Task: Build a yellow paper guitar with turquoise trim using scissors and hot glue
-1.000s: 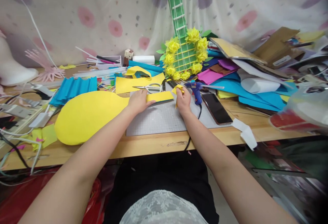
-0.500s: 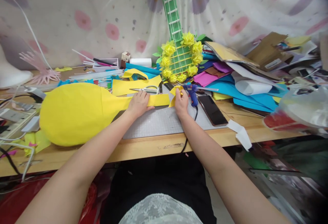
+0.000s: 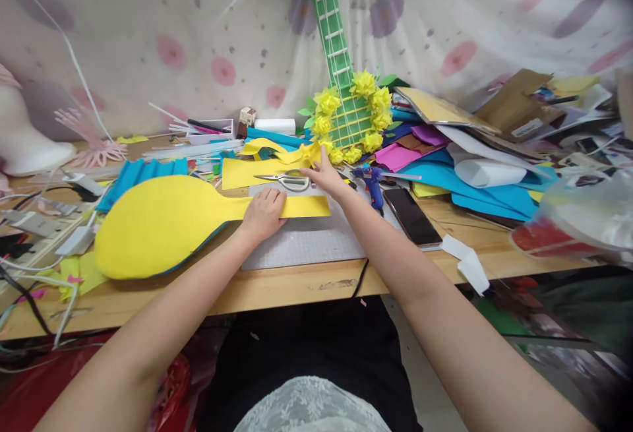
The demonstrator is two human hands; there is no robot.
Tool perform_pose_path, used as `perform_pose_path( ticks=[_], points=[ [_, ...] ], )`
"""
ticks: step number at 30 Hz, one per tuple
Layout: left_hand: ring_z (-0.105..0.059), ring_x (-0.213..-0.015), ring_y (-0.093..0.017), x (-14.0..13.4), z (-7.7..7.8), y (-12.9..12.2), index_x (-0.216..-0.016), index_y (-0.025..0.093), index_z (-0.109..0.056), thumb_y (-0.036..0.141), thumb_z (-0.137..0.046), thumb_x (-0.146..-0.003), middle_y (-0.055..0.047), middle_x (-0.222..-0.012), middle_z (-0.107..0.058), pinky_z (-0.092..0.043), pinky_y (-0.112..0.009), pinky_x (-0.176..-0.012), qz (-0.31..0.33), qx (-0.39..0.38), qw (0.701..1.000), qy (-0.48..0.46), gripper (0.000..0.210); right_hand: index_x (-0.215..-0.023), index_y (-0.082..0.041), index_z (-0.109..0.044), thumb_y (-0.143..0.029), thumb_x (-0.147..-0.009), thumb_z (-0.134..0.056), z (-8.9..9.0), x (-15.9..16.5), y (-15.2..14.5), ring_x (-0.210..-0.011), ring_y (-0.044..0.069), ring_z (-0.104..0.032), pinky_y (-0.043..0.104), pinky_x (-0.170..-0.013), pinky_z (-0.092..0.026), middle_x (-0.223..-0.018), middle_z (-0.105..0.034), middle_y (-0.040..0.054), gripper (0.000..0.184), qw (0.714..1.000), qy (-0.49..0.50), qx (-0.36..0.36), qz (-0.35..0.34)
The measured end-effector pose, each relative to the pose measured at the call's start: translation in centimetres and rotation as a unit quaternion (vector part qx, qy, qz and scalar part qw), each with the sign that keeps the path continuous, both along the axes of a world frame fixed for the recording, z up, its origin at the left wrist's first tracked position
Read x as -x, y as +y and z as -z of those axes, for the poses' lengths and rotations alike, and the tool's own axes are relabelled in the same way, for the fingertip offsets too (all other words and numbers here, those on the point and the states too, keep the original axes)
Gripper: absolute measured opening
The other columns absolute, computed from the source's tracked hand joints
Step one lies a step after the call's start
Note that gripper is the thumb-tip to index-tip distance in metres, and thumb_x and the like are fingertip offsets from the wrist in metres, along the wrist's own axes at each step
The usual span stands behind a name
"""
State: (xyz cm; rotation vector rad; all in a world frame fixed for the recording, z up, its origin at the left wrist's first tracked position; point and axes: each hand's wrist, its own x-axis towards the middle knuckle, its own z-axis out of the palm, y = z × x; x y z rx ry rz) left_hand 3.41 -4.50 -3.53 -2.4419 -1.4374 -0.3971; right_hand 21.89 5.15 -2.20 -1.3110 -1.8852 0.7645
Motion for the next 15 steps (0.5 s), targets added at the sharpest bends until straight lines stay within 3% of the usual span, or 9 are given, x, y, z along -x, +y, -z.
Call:
perform_pose_path(
  ticks=[3, 6, 9, 12, 15],
  points=[
    [-0.050, -0.097, -0.031, 0.4, 0.1, 0.1, -0.105, 0.012, -0.057, 0.020, -0.065, -0.069, -0.016, -0.101, -0.057, -0.040, -0.041, -0.081, -0.003, -0.006, 1.000, -0.005, 0.038, -0.132, -0.017, -0.044, -0.040, -0.084, -0.051, -0.4, -0.1, -1.6, -0.106, 0.021, -0.058, 0.034, -0.088, -0.043, -0.117, -0.062, 0.0119, 0.054, 0.996, -0.078, 0.026, -0.018],
    [-0.050, -0.098, -0.032, 0.7, -0.1, 0.2, -0.107, 0.012, -0.057, 0.019, -0.066, -0.068, -0.017, -0.103, -0.057, -0.040, -0.042, -0.080, -0.020, -0.019, 1.000, -0.006, 0.041, -0.115, -0.019, -0.060, -0.045, -0.087, -0.046, -0.4, -0.8, -3.8, -0.101, 0.022, -0.059, 0.035, -0.088, -0.043, -0.111, -0.065, 0.0098, 0.041, 0.977, -0.187, -0.002, -0.102],
    [-0.051, -0.099, -0.032, 0.6, -0.4, 0.4, -0.111, 0.012, -0.056, 0.020, -0.066, -0.068, -0.017, -0.105, -0.057, -0.040, -0.042, -0.081, -0.031, -0.021, 0.999, -0.011, 0.044, -0.127, -0.018, -0.051, -0.053, -0.080, -0.055, -0.2, -1.5, -5.2, -0.113, 0.026, -0.052, 0.037, -0.093, -0.040, -0.125, -0.057, 0.0129, 0.059, 0.950, -0.244, -0.074, -0.181],
    [-0.052, -0.099, -0.032, 0.6, -0.8, 0.5, -0.115, 0.010, -0.055, 0.021, -0.068, -0.068, -0.017, -0.103, -0.059, -0.041, -0.041, -0.083, -0.036, -0.010, 0.999, -0.020, 0.050, -0.133, -0.015, -0.044, -0.057, -0.069, -0.065, -0.1, -1.8, -5.5, -0.114, 0.029, -0.049, 0.040, -0.093, -0.039, -0.125, -0.054, 0.0161, 0.079, 0.927, -0.285, -0.133, -0.203],
    [-0.055, -0.098, -0.031, 0.7, -1.0, 0.4, -0.115, 0.009, -0.055, 0.021, -0.069, -0.067, -0.017, -0.102, -0.062, -0.042, -0.041, -0.085, -0.044, -0.006, 0.999, -0.029, 0.052, -0.131, -0.013, -0.047, -0.044, -0.073, -0.067, -0.1, -1.5, -5.6, -0.109, 0.029, -0.051, 0.040, -0.093, -0.039, -0.120, -0.057, 0.0168, 0.070, 0.911, -0.321, -0.180, -0.187]
  ],
)
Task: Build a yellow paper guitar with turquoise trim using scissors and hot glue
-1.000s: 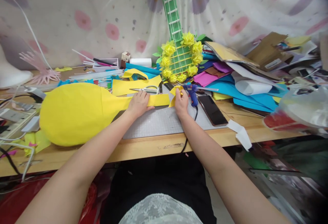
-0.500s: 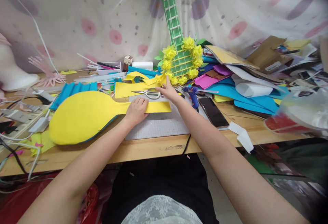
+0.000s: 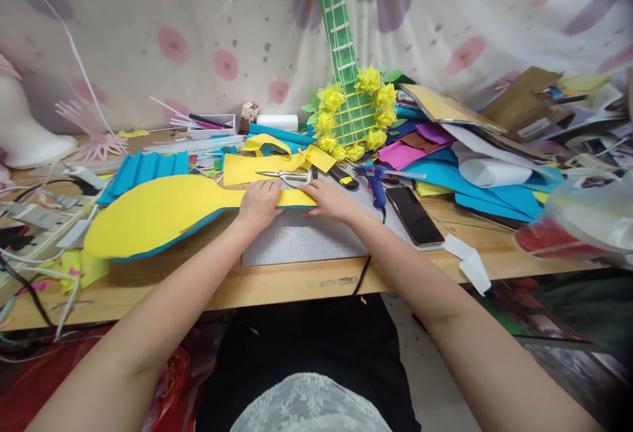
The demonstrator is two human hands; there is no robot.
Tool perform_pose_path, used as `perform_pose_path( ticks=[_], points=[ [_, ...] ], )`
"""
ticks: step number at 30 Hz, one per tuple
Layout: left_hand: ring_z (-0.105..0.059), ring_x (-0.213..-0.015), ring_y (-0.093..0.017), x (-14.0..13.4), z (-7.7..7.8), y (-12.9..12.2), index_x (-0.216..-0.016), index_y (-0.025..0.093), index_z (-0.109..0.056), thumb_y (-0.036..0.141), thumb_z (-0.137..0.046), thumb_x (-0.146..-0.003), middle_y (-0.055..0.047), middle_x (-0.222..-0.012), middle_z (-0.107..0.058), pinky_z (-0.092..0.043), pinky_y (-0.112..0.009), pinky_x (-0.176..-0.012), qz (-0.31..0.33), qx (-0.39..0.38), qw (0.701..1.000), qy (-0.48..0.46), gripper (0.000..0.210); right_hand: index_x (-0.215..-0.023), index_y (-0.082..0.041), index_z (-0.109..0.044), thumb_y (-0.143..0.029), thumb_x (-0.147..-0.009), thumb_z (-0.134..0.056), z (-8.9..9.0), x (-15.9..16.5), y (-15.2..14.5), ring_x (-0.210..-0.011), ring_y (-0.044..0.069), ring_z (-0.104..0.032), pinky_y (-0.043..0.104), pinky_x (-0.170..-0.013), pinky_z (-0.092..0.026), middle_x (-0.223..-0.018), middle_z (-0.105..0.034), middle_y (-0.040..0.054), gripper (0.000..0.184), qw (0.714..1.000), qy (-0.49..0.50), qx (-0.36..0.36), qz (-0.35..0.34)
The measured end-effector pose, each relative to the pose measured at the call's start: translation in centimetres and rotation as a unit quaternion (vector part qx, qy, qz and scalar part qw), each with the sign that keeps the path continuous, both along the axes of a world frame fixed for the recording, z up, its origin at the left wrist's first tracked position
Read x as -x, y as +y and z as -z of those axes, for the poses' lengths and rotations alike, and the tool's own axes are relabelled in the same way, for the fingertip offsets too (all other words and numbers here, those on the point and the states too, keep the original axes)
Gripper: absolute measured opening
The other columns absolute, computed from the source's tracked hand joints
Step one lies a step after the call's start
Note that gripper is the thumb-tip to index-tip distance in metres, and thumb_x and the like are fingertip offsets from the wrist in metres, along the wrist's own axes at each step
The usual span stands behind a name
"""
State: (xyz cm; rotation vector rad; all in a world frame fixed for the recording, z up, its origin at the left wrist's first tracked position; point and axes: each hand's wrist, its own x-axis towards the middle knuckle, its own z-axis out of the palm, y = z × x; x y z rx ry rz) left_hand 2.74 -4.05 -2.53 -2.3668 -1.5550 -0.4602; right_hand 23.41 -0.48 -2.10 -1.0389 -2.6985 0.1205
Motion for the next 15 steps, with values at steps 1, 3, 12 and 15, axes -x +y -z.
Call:
perform_pose_path(
  ticks=[1, 3, 12, 15],
  points=[
    [-0.055, -0.098, -0.031, 0.1, -0.1, -0.1, -0.115, 0.010, -0.055, 0.021, -0.069, -0.067, -0.017, -0.103, -0.063, -0.042, -0.041, -0.086, 0.000, -0.005, 1.000, -0.005, 0.051, -0.131, -0.012, -0.047, -0.037, -0.075, -0.066, 0.0, 0.1, 0.0, -0.109, 0.028, -0.051, 0.040, -0.092, -0.039, -0.119, -0.058, 0.0165, 0.064, 1.000, -0.003, -0.011, 0.005],
    [-0.056, -0.099, -0.030, 0.2, -0.2, -0.3, -0.113, 0.013, -0.057, 0.020, -0.069, -0.068, -0.015, -0.104, -0.063, -0.041, -0.040, -0.087, 0.000, -0.026, 1.000, -0.014, 0.048, -0.133, -0.013, -0.047, -0.025, -0.078, -0.063, 0.1, 0.3, -0.2, -0.109, 0.027, -0.052, 0.039, -0.092, -0.040, -0.120, -0.058, 0.0154, 0.059, 1.000, 0.001, -0.004, 0.014],
    [-0.061, -0.086, -0.025, 0.2, -2.7, -0.8, -0.089, 0.017, -0.064, 0.026, -0.058, -0.080, -0.010, -0.082, -0.066, -0.041, -0.042, -0.087, 0.076, -0.047, 0.996, -0.003, 0.014, -0.118, -0.025, -0.062, -0.030, -0.081, -0.055, 0.0, 0.4, -0.7, -0.113, 0.021, -0.055, 0.037, -0.099, -0.039, -0.121, -0.062, 0.0025, 0.037, 0.949, 0.233, 0.207, -0.041],
    [-0.053, -0.110, -0.028, 0.4, -3.1, -1.1, -0.106, 0.020, -0.059, 0.027, -0.063, -0.076, -0.011, -0.109, -0.062, -0.028, -0.048, -0.103, 0.091, -0.091, 0.988, -0.080, 0.031, -0.107, -0.019, -0.066, -0.036, -0.079, -0.058, -0.4, 0.4, -1.0, -0.096, 0.021, -0.063, 0.036, -0.087, -0.047, -0.104, -0.069, 0.0053, 0.034, 0.892, 0.281, 0.353, -0.013]
  ],
)
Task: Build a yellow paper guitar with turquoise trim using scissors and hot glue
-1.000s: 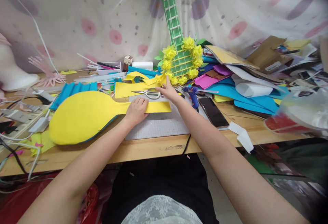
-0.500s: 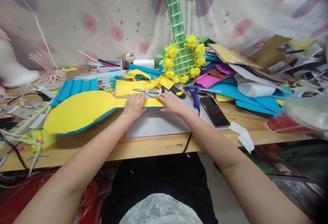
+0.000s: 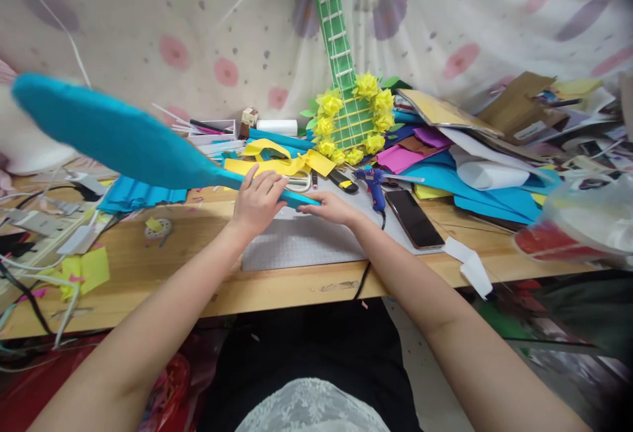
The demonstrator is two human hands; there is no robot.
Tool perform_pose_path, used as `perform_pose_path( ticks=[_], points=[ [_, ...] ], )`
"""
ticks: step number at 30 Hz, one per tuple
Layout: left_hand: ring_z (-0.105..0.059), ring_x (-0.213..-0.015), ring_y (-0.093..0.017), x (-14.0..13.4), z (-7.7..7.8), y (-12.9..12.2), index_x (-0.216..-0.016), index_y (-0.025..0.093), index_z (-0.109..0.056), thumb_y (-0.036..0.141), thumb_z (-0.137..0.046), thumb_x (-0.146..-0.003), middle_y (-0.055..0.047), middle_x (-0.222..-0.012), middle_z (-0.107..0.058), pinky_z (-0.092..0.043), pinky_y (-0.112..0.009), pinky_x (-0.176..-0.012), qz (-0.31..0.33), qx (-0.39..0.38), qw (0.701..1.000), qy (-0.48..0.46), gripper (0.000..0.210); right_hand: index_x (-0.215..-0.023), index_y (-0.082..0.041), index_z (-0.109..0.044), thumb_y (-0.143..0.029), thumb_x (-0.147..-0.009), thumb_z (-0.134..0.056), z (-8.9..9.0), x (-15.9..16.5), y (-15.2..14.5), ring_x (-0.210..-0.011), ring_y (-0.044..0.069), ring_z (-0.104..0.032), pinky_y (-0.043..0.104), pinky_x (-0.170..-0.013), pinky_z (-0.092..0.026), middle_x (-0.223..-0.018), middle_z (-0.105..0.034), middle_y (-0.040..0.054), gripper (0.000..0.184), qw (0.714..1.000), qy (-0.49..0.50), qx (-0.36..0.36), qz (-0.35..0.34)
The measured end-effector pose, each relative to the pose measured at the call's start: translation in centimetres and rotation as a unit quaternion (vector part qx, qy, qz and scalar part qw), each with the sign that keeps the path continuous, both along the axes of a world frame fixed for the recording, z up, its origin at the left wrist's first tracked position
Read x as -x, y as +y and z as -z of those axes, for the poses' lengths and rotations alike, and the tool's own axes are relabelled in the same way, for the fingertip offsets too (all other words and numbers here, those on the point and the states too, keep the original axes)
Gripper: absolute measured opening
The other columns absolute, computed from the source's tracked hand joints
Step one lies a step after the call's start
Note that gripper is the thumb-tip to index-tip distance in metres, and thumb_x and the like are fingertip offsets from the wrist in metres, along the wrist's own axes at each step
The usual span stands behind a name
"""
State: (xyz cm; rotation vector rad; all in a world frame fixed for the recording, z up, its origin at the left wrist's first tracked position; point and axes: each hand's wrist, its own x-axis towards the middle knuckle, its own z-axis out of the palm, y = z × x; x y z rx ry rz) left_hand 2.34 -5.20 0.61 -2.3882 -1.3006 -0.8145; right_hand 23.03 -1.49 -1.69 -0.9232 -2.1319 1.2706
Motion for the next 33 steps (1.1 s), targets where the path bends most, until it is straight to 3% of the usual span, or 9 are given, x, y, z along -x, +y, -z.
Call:
perform_pose_path(
  ticks=[4, 7, 9, 11, 13, 18, 22, 26, 33],
  points=[
    [-0.039, -0.125, -0.031, 0.5, 1.8, -0.5, -0.117, 0.020, -0.048, 0.037, -0.071, -0.068, -0.015, -0.126, -0.048, -0.027, -0.050, -0.106, -0.106, -0.064, 0.960, -0.249, 0.056, -0.104, -0.015, -0.064, -0.044, -0.074, -0.063, -0.2, 0.2, -0.6, -0.083, 0.019, -0.066, 0.031, -0.072, -0.053, -0.094, -0.069, 0.0084, 0.042, 0.975, 0.113, 0.192, -0.003],
    [-0.048, -0.116, -0.025, 0.5, 3.7, -0.3, -0.116, 0.021, -0.044, 0.041, -0.071, -0.066, -0.015, -0.123, -0.048, -0.039, -0.043, -0.097, -0.166, -0.007, 0.838, -0.519, 0.061, -0.101, -0.015, -0.063, -0.046, -0.067, -0.070, 0.0, 0.8, -0.9, -0.082, 0.019, -0.065, 0.031, -0.071, -0.054, -0.100, -0.067, 0.0098, 0.047, 0.947, 0.196, 0.256, -0.015],
    [-0.057, -0.102, -0.022, 0.0, 4.3, -0.1, -0.108, 0.020, -0.048, 0.044, -0.071, -0.065, -0.012, -0.113, -0.055, -0.046, -0.039, -0.088, -0.098, 0.164, 0.731, -0.655, 0.054, -0.100, -0.015, -0.062, -0.045, -0.066, -0.071, 0.4, 1.2, -0.9, -0.081, 0.018, -0.065, 0.032, -0.072, -0.054, -0.098, -0.068, 0.0096, 0.047, 0.934, 0.224, 0.278, -0.025],
    [-0.062, -0.091, -0.020, -0.7, 4.2, 0.1, -0.100, 0.018, -0.053, 0.044, -0.073, -0.061, -0.010, -0.103, -0.062, -0.049, -0.037, -0.081, 0.007, 0.319, 0.633, -0.705, 0.050, -0.101, -0.015, -0.062, -0.045, -0.067, -0.071, 0.9, 1.7, -1.0, -0.078, 0.017, -0.065, 0.031, -0.071, -0.053, -0.093, -0.068, 0.0084, 0.046, 0.930, 0.232, 0.285, -0.034],
    [-0.063, -0.082, -0.020, -1.3, 3.7, 0.2, -0.091, 0.016, -0.057, 0.040, -0.078, -0.055, -0.008, -0.094, -0.066, -0.050, -0.036, -0.075, 0.064, 0.377, 0.580, -0.720, 0.048, -0.100, -0.015, -0.062, -0.045, -0.068, -0.070, 1.4, 2.2, -1.1, -0.074, 0.016, -0.064, 0.031, -0.070, -0.053, -0.088, -0.068, 0.0070, 0.045, 0.933, 0.222, 0.282, -0.038],
    [-0.063, -0.072, -0.017, -1.5, 3.1, 0.2, -0.078, 0.013, -0.062, 0.032, -0.083, -0.047, -0.005, -0.079, -0.068, -0.052, -0.032, -0.068, 0.012, 0.335, 0.571, -0.749, 0.043, -0.095, -0.015, -0.064, -0.048, -0.071, -0.065, 1.7, 2.5, -0.9, -0.076, 0.015, -0.062, 0.028, -0.069, -0.050, -0.088, -0.067, 0.0046, 0.041, 0.970, 0.154, 0.188, -0.011],
    [-0.064, -0.075, -0.017, 0.1, 3.7, 0.6, -0.079, 0.014, -0.063, 0.032, -0.083, -0.048, -0.005, -0.082, -0.069, -0.053, -0.032, -0.071, 0.004, 0.304, 0.582, -0.754, 0.042, -0.088, -0.017, -0.065, -0.045, -0.079, -0.055, 1.2, 0.6, 0.8, -0.080, 0.015, -0.063, 0.028, -0.070, -0.049, -0.090, -0.067, 0.0049, 0.030, 0.989, 0.080, 0.038, 0.121],
    [-0.064, -0.074, -0.016, 1.8, 4.5, 1.2, -0.082, 0.015, -0.062, 0.030, -0.083, -0.047, -0.003, -0.080, -0.069, -0.052, -0.032, -0.074, 0.014, 0.279, 0.580, -0.765, 0.043, -0.085, -0.018, -0.065, -0.036, -0.081, -0.054, 0.4, -1.9, 2.1, -0.077, 0.018, -0.063, 0.031, -0.072, -0.048, -0.085, -0.069, 0.0060, 0.022, 0.953, -0.089, -0.079, 0.279],
    [-0.063, -0.071, -0.014, 4.2, 5.0, 1.6, -0.078, 0.015, -0.061, 0.029, -0.083, -0.049, -0.001, -0.077, -0.068, -0.050, -0.029, -0.071, 0.022, 0.240, 0.579, -0.779, 0.039, -0.096, -0.020, -0.067, -0.023, -0.083, -0.048, 0.2, 0.4, 3.6, -0.092, 0.022, -0.061, 0.032, -0.079, -0.045, -0.101, -0.069, 0.0072, 0.024, 0.911, -0.280, -0.200, 0.226]
  ],
)
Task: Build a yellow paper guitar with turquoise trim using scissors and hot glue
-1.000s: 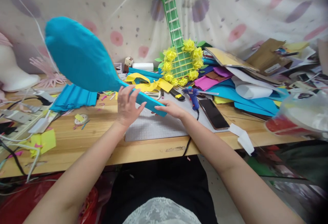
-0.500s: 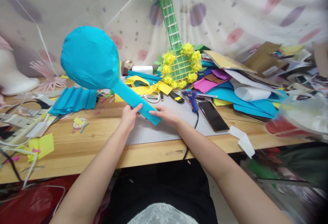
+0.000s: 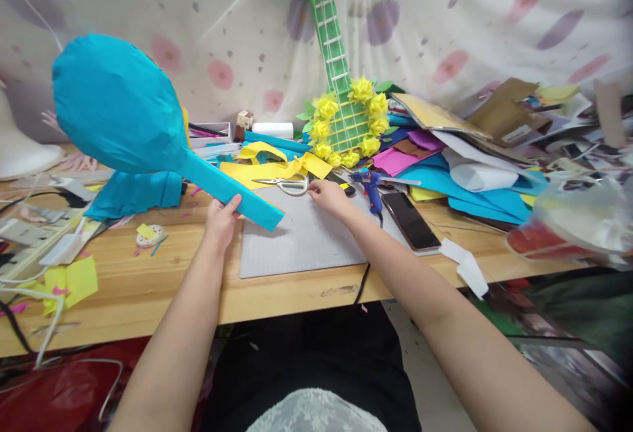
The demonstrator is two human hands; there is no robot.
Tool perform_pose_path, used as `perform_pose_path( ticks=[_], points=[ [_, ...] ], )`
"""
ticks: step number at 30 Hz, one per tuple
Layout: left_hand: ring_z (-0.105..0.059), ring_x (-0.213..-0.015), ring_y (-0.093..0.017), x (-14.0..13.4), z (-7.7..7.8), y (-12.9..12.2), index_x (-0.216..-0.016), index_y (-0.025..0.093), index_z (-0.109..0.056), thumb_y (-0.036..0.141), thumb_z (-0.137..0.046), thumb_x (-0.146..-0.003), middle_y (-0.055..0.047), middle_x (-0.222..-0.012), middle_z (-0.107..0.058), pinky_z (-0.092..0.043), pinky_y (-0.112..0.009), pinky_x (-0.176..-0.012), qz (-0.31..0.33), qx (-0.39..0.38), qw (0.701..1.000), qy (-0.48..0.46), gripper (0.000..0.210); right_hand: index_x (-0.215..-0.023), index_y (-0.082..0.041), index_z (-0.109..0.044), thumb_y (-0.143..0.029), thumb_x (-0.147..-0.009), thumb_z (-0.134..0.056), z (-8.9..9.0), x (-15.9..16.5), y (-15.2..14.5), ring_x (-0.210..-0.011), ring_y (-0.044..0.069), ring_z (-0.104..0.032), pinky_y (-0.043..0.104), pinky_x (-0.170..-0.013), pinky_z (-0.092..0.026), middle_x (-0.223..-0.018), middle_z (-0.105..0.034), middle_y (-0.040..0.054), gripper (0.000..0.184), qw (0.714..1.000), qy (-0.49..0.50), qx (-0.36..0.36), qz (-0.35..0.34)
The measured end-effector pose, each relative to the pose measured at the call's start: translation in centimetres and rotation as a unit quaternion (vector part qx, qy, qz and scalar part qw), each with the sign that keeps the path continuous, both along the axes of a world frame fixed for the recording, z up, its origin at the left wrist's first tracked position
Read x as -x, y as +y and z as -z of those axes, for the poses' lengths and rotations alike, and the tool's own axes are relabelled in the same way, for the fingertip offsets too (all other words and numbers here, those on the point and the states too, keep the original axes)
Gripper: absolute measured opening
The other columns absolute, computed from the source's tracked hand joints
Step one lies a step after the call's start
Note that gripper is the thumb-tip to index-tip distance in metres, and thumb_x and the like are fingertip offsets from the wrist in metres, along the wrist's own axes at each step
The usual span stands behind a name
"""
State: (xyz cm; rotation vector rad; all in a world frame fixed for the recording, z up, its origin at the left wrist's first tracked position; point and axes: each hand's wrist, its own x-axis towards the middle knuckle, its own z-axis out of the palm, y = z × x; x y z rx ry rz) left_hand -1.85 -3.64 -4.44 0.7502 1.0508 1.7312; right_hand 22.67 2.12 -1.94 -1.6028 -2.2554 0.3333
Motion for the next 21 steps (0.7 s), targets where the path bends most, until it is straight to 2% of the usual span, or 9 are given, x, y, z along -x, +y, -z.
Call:
perform_pose_path(
  ticks=[3, 6, 9, 12, 14, 16, 18, 19, 21],
  points=[
    [-0.062, -0.068, -0.014, 0.9, 0.1, -0.3, -0.076, 0.014, -0.061, 0.029, -0.084, -0.046, -0.001, -0.076, -0.067, -0.050, -0.027, -0.066, 0.002, 0.009, 1.000, -0.007, 0.041, -0.106, -0.016, -0.065, -0.019, -0.085, -0.044, 0.2, 2.6, 2.1, -0.105, 0.023, -0.057, 0.032, -0.086, -0.043, -0.111, -0.065, 0.0119, 0.030, 0.994, -0.097, -0.022, -0.049],
    [-0.062, -0.070, -0.014, 1.6, 0.2, -0.5, -0.076, 0.016, -0.060, 0.028, -0.084, -0.048, 0.000, -0.075, -0.067, -0.050, -0.026, -0.067, -0.002, 0.006, 1.000, -0.022, 0.038, -0.106, -0.011, -0.064, -0.014, -0.083, -0.045, 0.4, 4.9, 3.9, -0.105, 0.027, -0.057, 0.035, -0.088, -0.042, -0.110, -0.064, 0.0183, 0.030, 0.985, -0.162, -0.013, -0.064],
    [-0.063, -0.077, -0.013, 2.1, 0.2, -0.5, -0.080, 0.018, -0.060, 0.027, -0.081, -0.055, 0.000, -0.078, -0.068, -0.050, -0.026, -0.074, -0.005, -0.005, 0.999, -0.043, 0.034, -0.100, -0.007, -0.067, -0.013, -0.078, -0.052, 0.1, 6.3, 4.6, -0.102, 0.032, -0.058, 0.040, -0.085, -0.043, -0.108, -0.064, 0.0239, 0.027, 0.982, -0.181, -0.001, -0.058],
    [-0.064, -0.081, -0.014, 2.4, 0.1, -0.5, -0.082, 0.019, -0.060, 0.027, -0.080, -0.058, 0.000, -0.079, -0.068, -0.050, -0.027, -0.077, -0.011, -0.015, 0.999, -0.050, 0.032, -0.089, -0.010, -0.070, -0.022, -0.070, -0.064, -1.3, 5.9, 4.6, -0.092, 0.034, -0.062, 0.040, -0.077, -0.047, -0.096, -0.067, 0.0211, 0.024, 0.979, -0.198, 0.032, -0.045],
    [-0.064, -0.084, -0.015, 2.6, 0.0, -0.4, -0.082, 0.019, -0.061, 0.027, -0.079, -0.060, -0.001, -0.080, -0.069, -0.051, -0.026, -0.077, -0.013, -0.017, 0.999, -0.048, 0.030, -0.075, -0.014, -0.070, -0.029, -0.065, -0.068, -2.8, 4.4, 4.4, -0.082, 0.030, -0.063, 0.038, -0.071, -0.047, -0.080, -0.068, 0.0153, 0.018, 0.974, -0.198, 0.098, -0.041],
    [-0.064, -0.086, -0.015, 2.6, 0.0, -0.4, -0.082, 0.019, -0.062, 0.027, -0.079, -0.061, -0.001, -0.082, -0.069, -0.051, -0.026, -0.077, -0.012, -0.014, 0.999, -0.049, 0.028, -0.066, -0.016, -0.068, -0.032, -0.064, -0.069, -4.1, 2.2, 3.9, -0.069, 0.024, -0.062, 0.036, -0.065, -0.047, -0.064, -0.065, 0.0094, 0.016, 0.966, -0.133, 0.202, -0.089],
    [-0.064, -0.086, -0.015, 2.5, -0.1, -0.3, -0.082, 0.020, -0.062, 0.026, -0.078, -0.062, -0.001, -0.083, -0.070, -0.052, -0.025, -0.077, -0.011, -0.014, 0.999, -0.052, 0.027, -0.070, -0.018, -0.067, -0.034, -0.065, -0.069, -4.8, 0.1, 2.9, -0.065, 0.018, -0.060, 0.031, -0.063, -0.046, -0.066, -0.064, 0.0052, 0.017, 0.946, -0.016, 0.287, -0.151],
    [-0.065, -0.086, -0.015, 2.4, -0.1, -0.3, -0.083, 0.020, -0.063, 0.026, -0.078, -0.063, -0.001, -0.083, -0.070, -0.052, -0.025, -0.076, -0.010, -0.016, 0.998, -0.054, 0.026, -0.074, -0.018, -0.066, -0.037, -0.065, -0.069, -4.8, -0.8, 2.3, -0.065, 0.016, -0.059, 0.029, -0.062, -0.045, -0.069, -0.064, 0.0044, 0.021, 0.938, 0.018, 0.297, -0.177],
    [-0.065, -0.085, -0.015, 2.2, -0.1, -0.4, -0.083, 0.020, -0.063, 0.025, -0.078, -0.063, -0.001, -0.083, -0.070, -0.053, -0.025, -0.076, -0.008, -0.021, 0.998, -0.057, 0.025, -0.086, -0.018, -0.062, -0.046, -0.066, -0.067, -4.2, -1.7, 0.8, -0.067, 0.015, -0.056, 0.027, -0.061, -0.042, -0.077, -0.064, 0.0035, 0.034, 0.949, 0.053, 0.238, -0.198]
  ],
)
